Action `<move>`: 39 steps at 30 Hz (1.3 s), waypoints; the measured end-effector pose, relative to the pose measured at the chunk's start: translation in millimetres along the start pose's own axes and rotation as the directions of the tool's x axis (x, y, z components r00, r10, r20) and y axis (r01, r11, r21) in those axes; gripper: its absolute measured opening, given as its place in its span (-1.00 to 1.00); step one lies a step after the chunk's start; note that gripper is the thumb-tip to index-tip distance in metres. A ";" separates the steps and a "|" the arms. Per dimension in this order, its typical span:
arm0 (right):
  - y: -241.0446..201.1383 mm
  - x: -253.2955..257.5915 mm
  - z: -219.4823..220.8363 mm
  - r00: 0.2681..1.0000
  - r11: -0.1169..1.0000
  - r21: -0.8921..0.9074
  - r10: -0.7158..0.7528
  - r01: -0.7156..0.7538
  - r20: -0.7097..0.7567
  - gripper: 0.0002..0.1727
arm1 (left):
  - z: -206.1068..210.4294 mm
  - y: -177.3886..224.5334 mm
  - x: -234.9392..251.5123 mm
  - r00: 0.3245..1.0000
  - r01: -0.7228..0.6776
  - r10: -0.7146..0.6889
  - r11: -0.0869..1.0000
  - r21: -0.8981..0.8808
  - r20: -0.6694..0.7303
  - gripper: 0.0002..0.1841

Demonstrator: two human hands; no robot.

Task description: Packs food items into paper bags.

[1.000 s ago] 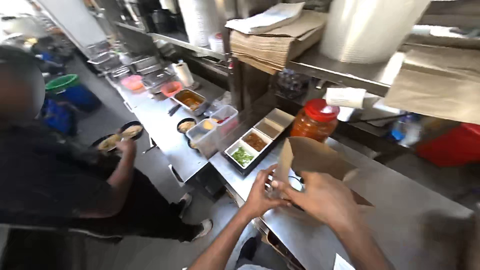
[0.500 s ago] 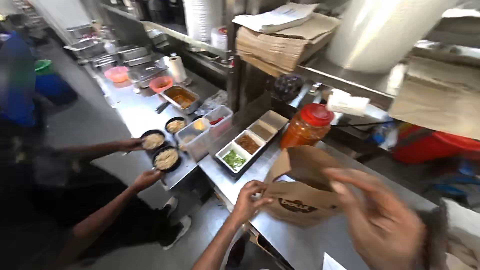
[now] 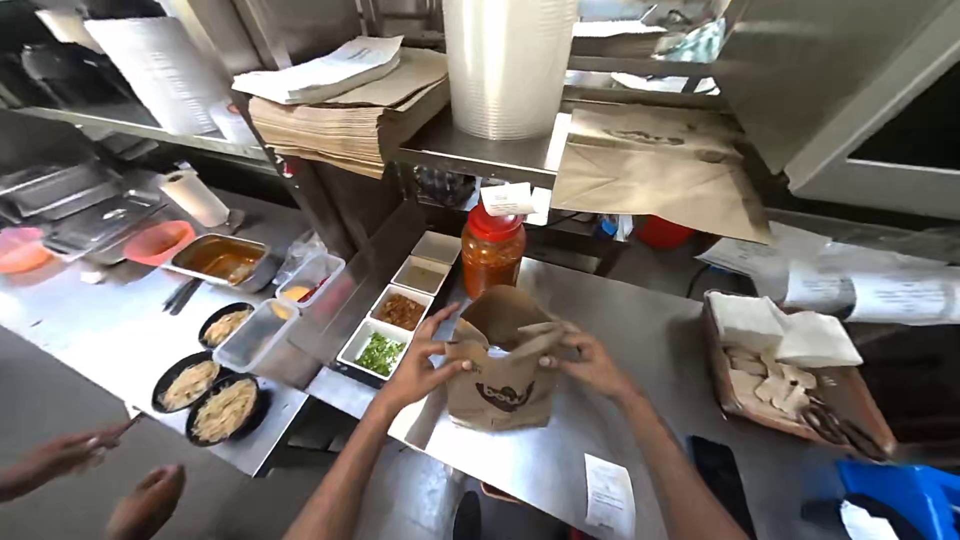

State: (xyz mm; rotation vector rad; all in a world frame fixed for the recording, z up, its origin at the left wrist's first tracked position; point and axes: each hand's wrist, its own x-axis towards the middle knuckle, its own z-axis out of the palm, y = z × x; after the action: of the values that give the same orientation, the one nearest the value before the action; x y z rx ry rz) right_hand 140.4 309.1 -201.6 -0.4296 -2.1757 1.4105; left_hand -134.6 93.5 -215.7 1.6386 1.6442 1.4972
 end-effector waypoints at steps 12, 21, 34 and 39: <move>-31.9 -58.4 -41.9 0.886 0.992 -0.128 -0.064 0.006 -0.460 -0.76 | 58.9 47.4 39.3 0.965 -0.208 0.215 0.976 0.064 -0.152 -0.85; -54.5 -312.2 -213.9 0.391 0.831 -0.280 -0.084 -0.480 -0.917 -0.76 | 169.5 146.2 17.1 0.838 -0.280 0.395 0.904 0.323 -0.377 -0.74; 39.2 -496.7 -326.1 0.180 0.588 0.448 0.718 -0.673 -0.672 -0.79 | 684.9 175.1 -73.8 0.412 0.673 -0.106 0.705 -0.224 0.905 -0.49; 4.0 -568.8 -267.0 0.181 0.568 0.574 0.786 -0.589 -0.592 -0.89 | 709.2 182.4 -70.8 0.466 0.814 -0.147 0.457 -0.358 0.872 -0.30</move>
State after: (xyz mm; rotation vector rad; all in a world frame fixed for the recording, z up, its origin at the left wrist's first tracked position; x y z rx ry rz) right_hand 759.8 217.3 -254.5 -1.7967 -0.9541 1.3662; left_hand 566.9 271.9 -347.3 0.8372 0.7111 0.7398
